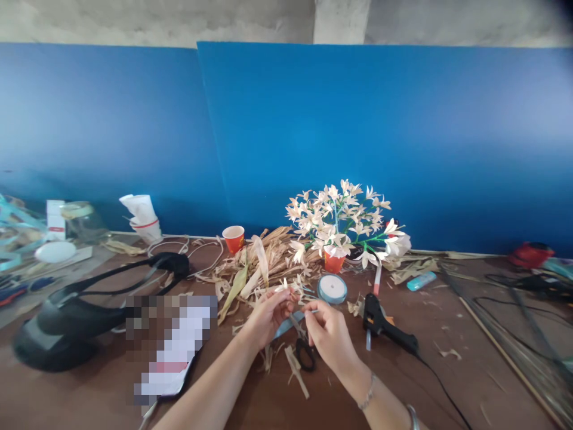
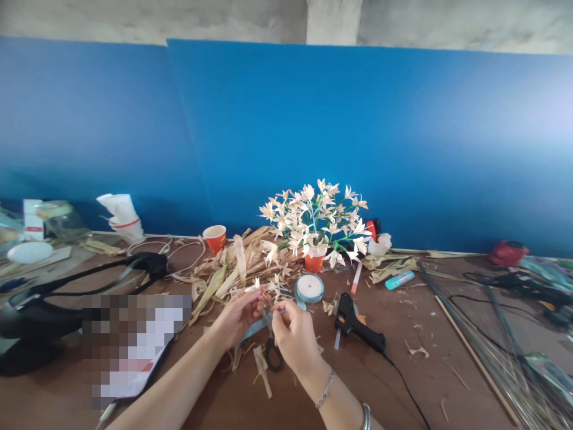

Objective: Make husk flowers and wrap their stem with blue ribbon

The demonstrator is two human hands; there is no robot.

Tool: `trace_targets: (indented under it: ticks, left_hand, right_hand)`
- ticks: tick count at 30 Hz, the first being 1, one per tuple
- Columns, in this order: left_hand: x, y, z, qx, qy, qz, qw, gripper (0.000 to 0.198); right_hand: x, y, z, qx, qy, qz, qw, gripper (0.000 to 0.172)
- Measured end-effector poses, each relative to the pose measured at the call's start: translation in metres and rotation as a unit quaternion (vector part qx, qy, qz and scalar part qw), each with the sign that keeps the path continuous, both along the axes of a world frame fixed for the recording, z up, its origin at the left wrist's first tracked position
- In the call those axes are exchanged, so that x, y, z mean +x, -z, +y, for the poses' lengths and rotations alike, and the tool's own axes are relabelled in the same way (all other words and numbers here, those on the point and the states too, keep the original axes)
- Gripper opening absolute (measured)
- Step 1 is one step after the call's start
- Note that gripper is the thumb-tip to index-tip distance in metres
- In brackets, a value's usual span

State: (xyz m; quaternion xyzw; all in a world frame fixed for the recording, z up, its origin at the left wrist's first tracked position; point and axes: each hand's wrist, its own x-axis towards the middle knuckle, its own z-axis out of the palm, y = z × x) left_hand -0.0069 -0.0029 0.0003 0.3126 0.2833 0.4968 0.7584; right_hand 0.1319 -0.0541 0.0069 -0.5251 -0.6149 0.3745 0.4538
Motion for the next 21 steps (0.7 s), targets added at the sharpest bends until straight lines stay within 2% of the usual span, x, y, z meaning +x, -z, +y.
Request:
trace_targets:
  ticks: [21]
  left_hand:
    - [0.0030, -0.0010, -0.0022, 0.024, 0.009, 0.031, 0.999, 0.014]
  right_hand:
    - [0.0003, 0.0026, 0.0007, -0.004, -0.008, 0.002, 1.000, 0.019]
